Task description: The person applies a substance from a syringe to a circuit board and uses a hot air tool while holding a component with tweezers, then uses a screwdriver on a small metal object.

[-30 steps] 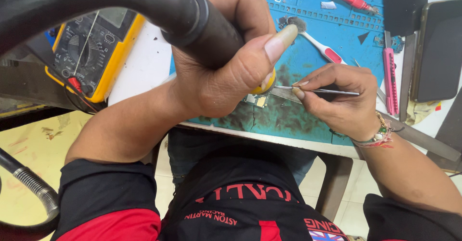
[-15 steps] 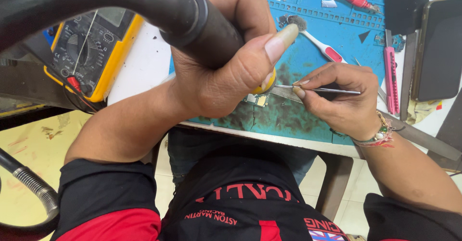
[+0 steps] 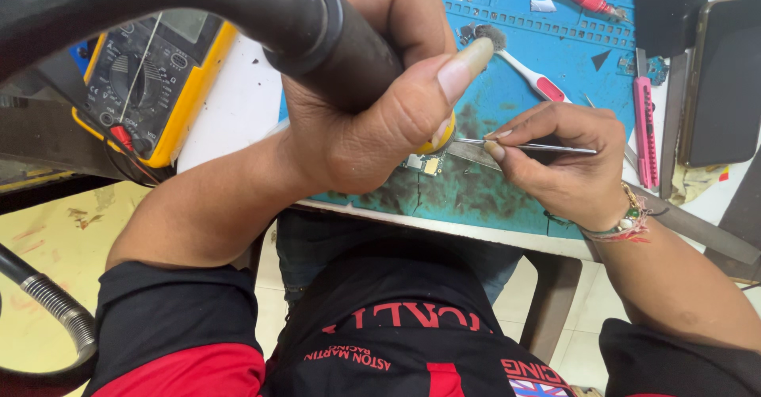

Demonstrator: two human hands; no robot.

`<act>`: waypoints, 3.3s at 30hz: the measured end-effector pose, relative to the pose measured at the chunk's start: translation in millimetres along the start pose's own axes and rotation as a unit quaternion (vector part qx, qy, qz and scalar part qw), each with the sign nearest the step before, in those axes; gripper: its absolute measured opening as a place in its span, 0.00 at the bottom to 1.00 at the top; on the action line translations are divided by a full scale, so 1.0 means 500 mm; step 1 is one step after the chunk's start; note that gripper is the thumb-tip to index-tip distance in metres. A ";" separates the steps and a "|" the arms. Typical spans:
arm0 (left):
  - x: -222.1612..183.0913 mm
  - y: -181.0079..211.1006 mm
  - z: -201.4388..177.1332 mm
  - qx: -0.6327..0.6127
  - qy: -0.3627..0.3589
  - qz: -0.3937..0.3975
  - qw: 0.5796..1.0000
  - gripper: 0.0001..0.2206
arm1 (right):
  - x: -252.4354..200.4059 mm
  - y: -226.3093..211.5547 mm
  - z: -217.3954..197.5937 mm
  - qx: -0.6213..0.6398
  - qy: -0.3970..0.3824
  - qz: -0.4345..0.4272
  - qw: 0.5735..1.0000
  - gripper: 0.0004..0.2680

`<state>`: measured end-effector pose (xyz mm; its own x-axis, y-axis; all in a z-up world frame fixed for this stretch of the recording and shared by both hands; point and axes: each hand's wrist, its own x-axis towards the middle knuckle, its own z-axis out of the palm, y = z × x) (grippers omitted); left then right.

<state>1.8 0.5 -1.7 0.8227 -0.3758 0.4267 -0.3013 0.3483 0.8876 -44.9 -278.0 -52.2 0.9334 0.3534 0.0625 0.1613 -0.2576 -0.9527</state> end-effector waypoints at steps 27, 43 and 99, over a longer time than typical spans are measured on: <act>0.008 0.010 0.004 -0.027 0.007 -0.020 0.999 0.12 | -0.005 0.003 0.002 0.042 0.027 0.033 0.998 0.04; 0.018 0.016 0.007 -0.017 0.011 -0.016 1.000 0.10 | -0.002 0.003 0.000 0.044 0.032 0.032 0.998 0.04; -0.241 -0.008 0.049 0.409 0.132 0.049 0.901 0.13 | 0.007 -0.052 -0.021 -0.239 0.053 -0.037 0.969 0.09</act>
<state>-108.0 23.3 -52.4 0.8259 -0.1223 0.5504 -0.5452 -0.4220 0.7243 -42.3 -279.5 -24.1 0.9370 0.2997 0.1791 0.3356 -0.6315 -0.6990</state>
